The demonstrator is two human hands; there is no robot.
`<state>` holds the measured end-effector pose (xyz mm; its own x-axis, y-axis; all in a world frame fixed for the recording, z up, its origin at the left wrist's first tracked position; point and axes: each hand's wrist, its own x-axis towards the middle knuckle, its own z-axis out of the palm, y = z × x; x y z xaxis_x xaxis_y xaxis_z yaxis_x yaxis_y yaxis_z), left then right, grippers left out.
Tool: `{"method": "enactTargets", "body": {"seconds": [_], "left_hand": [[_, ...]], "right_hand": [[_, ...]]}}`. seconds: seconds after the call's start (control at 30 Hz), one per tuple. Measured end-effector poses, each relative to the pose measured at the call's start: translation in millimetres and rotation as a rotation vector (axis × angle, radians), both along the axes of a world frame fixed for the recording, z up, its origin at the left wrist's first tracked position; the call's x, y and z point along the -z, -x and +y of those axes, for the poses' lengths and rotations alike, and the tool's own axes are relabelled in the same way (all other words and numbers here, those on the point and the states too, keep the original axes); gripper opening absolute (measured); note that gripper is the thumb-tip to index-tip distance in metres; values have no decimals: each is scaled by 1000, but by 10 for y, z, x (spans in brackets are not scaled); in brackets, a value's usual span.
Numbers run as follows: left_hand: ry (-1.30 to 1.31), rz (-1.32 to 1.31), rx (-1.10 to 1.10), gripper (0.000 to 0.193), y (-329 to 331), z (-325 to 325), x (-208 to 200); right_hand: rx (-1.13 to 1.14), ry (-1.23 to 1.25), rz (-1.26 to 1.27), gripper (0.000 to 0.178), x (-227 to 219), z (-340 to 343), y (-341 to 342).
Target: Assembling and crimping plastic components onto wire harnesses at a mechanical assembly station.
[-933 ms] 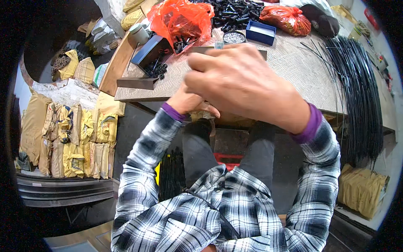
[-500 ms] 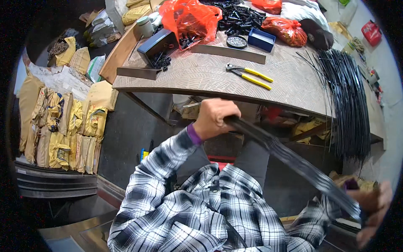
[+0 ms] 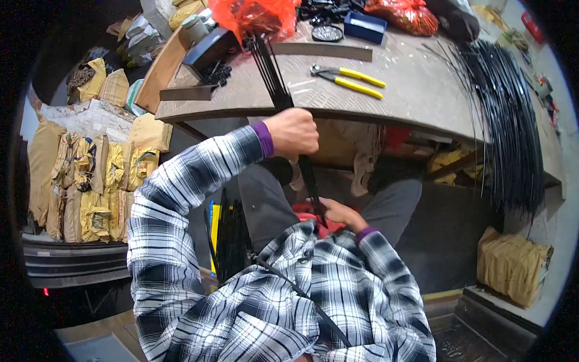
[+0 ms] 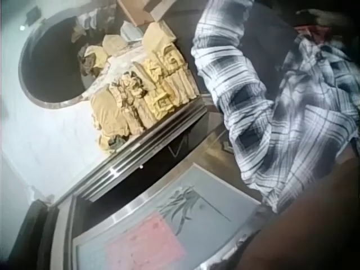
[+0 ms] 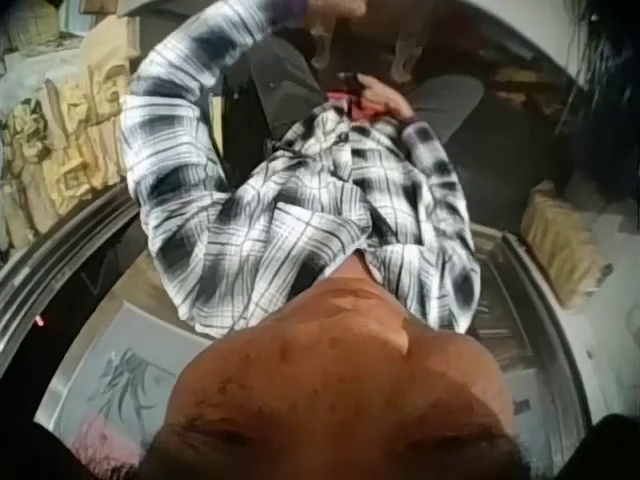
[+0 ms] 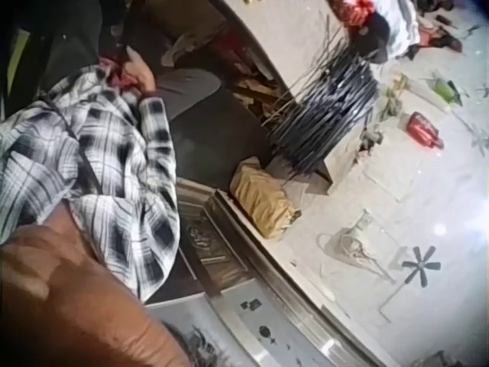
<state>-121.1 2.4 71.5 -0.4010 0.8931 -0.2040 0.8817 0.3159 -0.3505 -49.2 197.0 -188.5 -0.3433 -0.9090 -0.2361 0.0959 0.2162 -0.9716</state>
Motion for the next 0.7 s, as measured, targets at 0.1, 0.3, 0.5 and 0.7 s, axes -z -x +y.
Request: {"method": "enactTargets", "body": {"seconds": [0.1,0.3,0.5,0.7], "left_hand": [[66,-106,-20,24,-64,70,444],[124,-183,-28,23,-82,166,325],[92,15,80,14,-269,284,328],[46,68,94,20,-488,110,342]], "right_hand": [[13,-144,-163,54,117,-147,-238],[301,179,-204,38,-517,-135,-350],[498,124,174,19,-699,-174,-230],[504,257,433,20,-870,-334,-208]]}}
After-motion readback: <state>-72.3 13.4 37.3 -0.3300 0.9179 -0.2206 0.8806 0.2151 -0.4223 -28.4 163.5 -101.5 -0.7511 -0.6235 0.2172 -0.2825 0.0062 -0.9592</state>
